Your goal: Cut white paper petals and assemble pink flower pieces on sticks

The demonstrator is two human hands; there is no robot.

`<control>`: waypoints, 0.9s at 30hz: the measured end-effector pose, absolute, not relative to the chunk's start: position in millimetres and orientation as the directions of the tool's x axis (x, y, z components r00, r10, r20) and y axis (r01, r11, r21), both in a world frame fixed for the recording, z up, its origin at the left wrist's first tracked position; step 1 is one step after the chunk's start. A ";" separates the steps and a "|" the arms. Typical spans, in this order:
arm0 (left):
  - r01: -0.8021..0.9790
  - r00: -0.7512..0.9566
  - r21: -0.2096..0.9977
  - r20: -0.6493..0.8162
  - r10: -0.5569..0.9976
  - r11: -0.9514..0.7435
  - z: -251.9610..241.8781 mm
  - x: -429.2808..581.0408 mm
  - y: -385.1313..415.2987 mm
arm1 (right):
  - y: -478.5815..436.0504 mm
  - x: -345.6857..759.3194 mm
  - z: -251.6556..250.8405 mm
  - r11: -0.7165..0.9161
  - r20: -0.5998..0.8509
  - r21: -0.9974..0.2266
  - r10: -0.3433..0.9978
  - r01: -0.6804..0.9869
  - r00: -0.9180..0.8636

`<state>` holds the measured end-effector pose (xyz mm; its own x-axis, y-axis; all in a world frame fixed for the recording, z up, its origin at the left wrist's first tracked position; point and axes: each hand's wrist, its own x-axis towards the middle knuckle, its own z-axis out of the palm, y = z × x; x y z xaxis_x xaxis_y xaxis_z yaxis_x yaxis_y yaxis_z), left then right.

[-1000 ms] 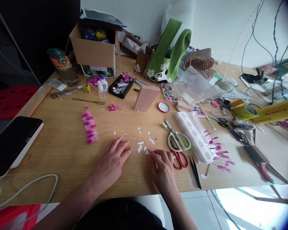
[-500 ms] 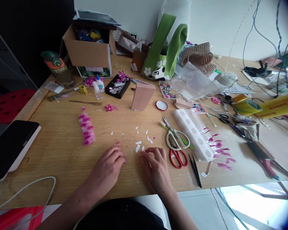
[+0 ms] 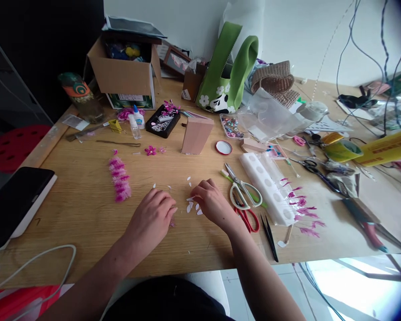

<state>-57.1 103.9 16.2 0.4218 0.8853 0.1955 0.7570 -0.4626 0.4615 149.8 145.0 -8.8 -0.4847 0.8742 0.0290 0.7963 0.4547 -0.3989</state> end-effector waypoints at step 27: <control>0.455 0.146 0.882 0.062 0.987 -0.123 -13.9 -44.9 116.0 | 131.0 138.8 14.6 0.190 0.102 -0.735 0.980 0.651 -0.170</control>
<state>-44.9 116.0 -13.9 0.1461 0.9873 0.0622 0.4550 -0.1229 0.8819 138.8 131.0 14.6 -0.1699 0.9801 0.1024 0.6514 0.1897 -0.7347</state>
